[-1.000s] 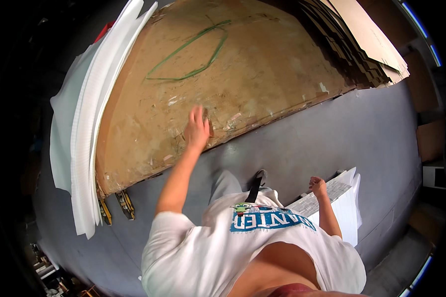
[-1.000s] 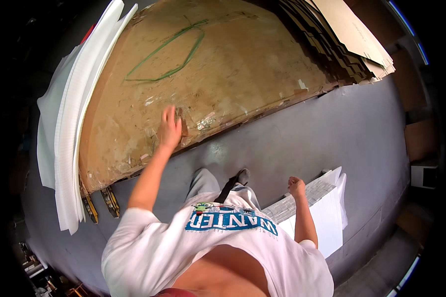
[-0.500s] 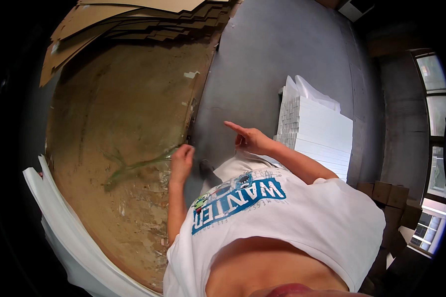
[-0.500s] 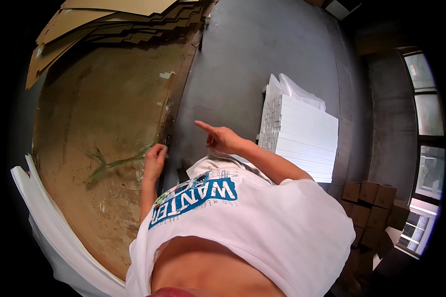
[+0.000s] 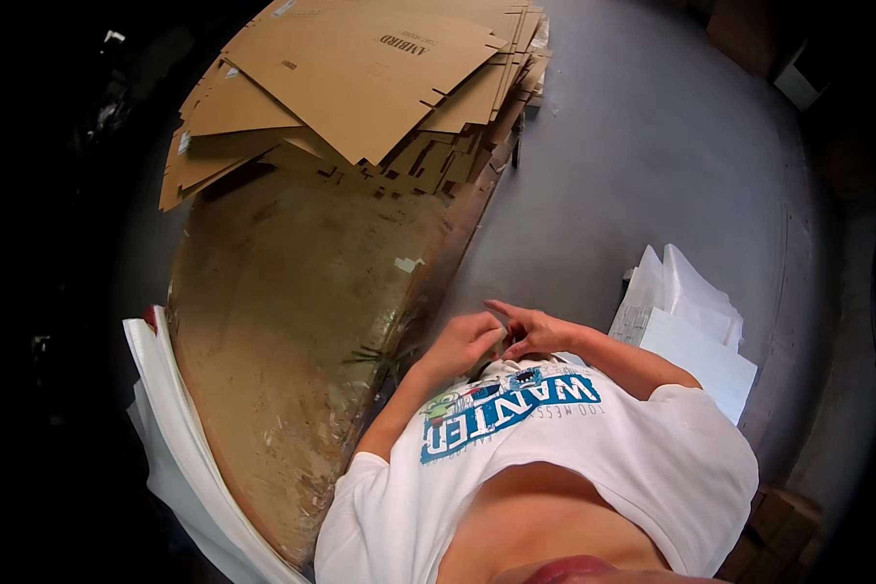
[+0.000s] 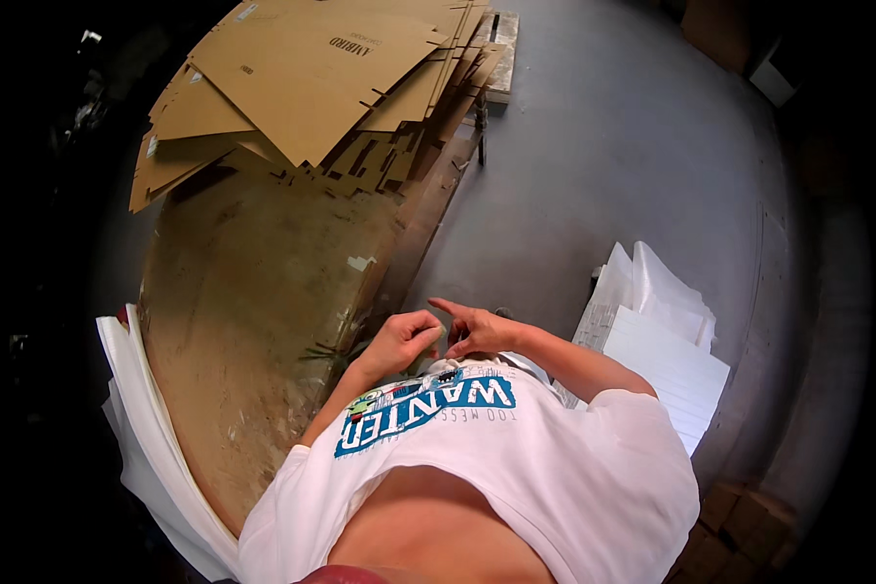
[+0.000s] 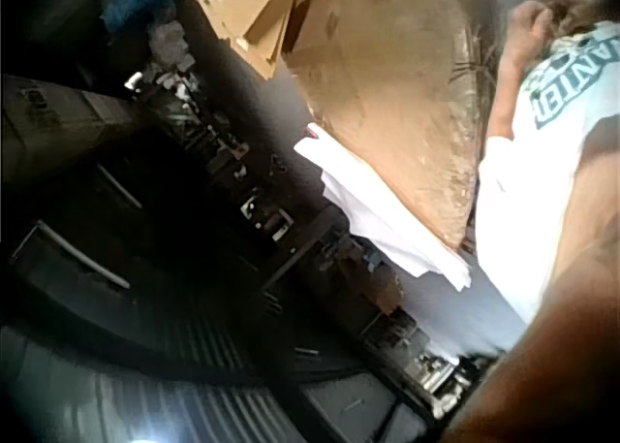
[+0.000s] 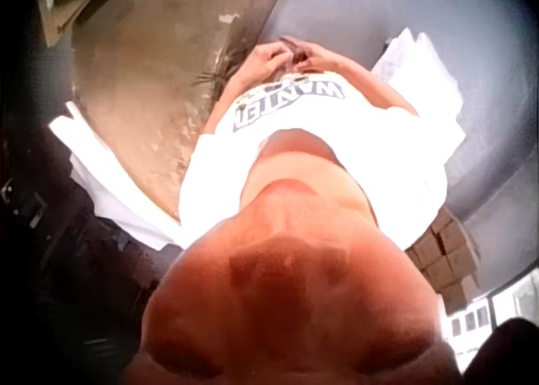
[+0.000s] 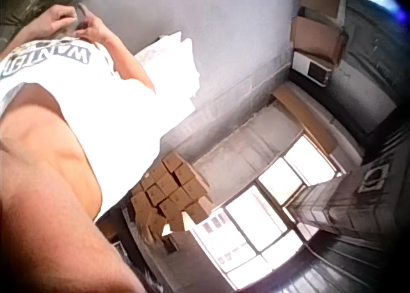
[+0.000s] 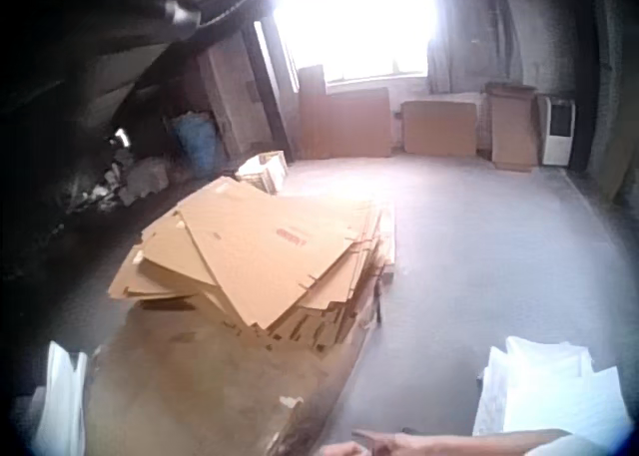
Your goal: The person repeatedly assembles flat cardboard boxes into rectangular shapes and seals them with packing tape. They use a handheld tape dispenser to apply tape along the seams of the boxes, then stack the finished boxes on the floor.
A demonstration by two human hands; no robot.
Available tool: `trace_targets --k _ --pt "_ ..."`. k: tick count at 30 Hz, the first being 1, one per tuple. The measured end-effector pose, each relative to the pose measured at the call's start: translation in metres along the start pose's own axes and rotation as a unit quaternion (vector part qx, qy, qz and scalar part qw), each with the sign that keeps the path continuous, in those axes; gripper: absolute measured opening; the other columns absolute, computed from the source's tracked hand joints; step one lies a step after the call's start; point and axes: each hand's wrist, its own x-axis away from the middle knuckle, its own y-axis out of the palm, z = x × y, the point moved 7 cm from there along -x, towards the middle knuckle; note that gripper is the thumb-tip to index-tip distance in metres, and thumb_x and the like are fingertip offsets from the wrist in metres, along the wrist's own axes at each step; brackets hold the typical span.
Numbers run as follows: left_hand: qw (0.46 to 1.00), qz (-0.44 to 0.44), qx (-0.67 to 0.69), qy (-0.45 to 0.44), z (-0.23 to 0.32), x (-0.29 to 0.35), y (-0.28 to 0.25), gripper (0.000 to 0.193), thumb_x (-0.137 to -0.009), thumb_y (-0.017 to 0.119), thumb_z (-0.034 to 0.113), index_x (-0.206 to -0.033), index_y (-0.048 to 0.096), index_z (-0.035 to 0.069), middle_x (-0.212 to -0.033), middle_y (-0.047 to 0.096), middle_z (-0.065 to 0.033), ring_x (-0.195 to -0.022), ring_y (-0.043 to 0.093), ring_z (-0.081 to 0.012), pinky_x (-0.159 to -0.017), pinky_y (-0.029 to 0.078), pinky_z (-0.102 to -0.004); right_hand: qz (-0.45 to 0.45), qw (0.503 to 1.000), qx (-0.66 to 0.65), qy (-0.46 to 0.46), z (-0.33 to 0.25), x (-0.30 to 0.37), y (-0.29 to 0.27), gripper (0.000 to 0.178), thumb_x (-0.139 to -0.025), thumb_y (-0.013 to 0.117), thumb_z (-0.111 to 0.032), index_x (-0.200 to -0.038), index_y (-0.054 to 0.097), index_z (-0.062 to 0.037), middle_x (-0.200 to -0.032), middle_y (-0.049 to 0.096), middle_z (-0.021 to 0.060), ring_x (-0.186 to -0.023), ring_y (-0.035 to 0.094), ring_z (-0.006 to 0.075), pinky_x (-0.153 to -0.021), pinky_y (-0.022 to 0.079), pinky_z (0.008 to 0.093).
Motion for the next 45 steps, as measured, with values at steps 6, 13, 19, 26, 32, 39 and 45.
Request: trace_targets --k 6,13,19,26,32,39,45 --pt "0.938 0.074 -0.261 0.215 0.108 -0.085 0.016 0.007 -0.082 0.065 0.007 -0.087 0.062 0.003 -0.082 0.064 -0.0116 -0.070 0.064 -0.0302 -0.060 0.052 -0.0351 -0.140 0.984 -0.111 -0.025 -0.038 0.004 -0.056 0.021 -0.089 0.069 -0.023 -0.094 0.068 -0.0032 -0.089 0.067 0.0063 -0.081 0.063 0.0133 -0.077 0.051 0.0275" --pt "0.863 0.473 -0.097 0.151 0.124 -0.066 -0.137 0.013 -0.092 0.063 0.013 -0.101 0.062 0.003 -0.082 0.063 -0.0060 -0.069 0.059 -0.0134 -0.064 0.049 -0.0263 0.103 0.968 0.071 0.218 0.011 0.073 -0.342 0.021 -0.090 0.065 -0.016 -0.104 0.068 -0.0003 -0.086 0.070 0.0077 -0.075 0.068 0.0172 -0.071 0.056 0.0292" --pt "0.772 0.627 0.071 0.077 0.014 -0.046 -0.277 0.053 -0.096 0.061 0.026 -0.131 0.041 -0.009 -0.127 0.054 -0.0170 -0.111 0.055 -0.0194 -0.096 0.044 -0.0305 0.489 0.759 0.368 0.221 -0.190 0.180 -0.488 0.042 -0.086 0.063 -0.005 -0.127 0.061 -0.0131 -0.071 0.062 0.0035 -0.054 0.059 0.0149 -0.046 0.047 0.0283" --pt "0.767 0.639 -0.025 -0.061 0.025 -0.116 -0.330 0.090 -0.091 0.058 0.051 -0.144 0.021 -0.012 -0.147 0.030 -0.0316 -0.136 0.035 -0.0400 -0.110 0.032 -0.0411 0.445 0.631 0.630 -0.077 -0.402 -0.022 -0.460 0.035 -0.090 0.064 -0.034 -0.115 0.067 -0.0098 -0.099 0.068 0.0111 -0.085 0.066 0.0267 -0.076 0.052 0.0372" --pt "0.758 0.642 -0.060 -0.097 -0.004 -0.148 -0.354 0.099 -0.088 0.058 0.057 -0.140 0.020 -0.017 -0.140 0.036 -0.0355 -0.131 0.039 -0.0445 -0.107 0.036 -0.0424 0.286 0.695 0.653 -0.088 -0.405 -0.233 -0.477 0.057 -0.091 0.054 -0.051 -0.121 0.062 -0.0024 -0.115 0.062 0.0203 -0.108 0.059 0.0361 -0.092 0.047 0.0435" --pt "0.701 0.653 -0.190 -0.217 -0.002 -0.146 -0.343 0.099 -0.087 0.051 0.064 -0.143 0.020 -0.012 -0.144 0.031 -0.0327 -0.132 0.036 -0.0442 -0.109 0.028 -0.0518 0.267 0.679 0.684 0.022 -0.409 -0.303 -0.443 0.076 -0.089 0.050 -0.062 -0.121 0.059 0.0063 -0.121 0.057 0.0287 -0.117 0.053 0.0415 -0.098 0.044 0.0468" --pt "0.691 0.675 -0.167 -0.198 -0.011 -0.159 -0.333 0.101 -0.087 0.050 0.066 -0.144 0.018 -0.011 -0.146 0.029 -0.0322 -0.133 0.034 -0.0444 -0.110 0.026 -0.0534 0.128 0.832 0.533 0.085 -0.449 -0.310 -0.481 0.079 -0.079 0.055 -0.072 -0.110 0.067 0.0007 -0.104 0.068 0.0189 -0.098 0.066 0.0286 -0.086 0.050 0.0416"
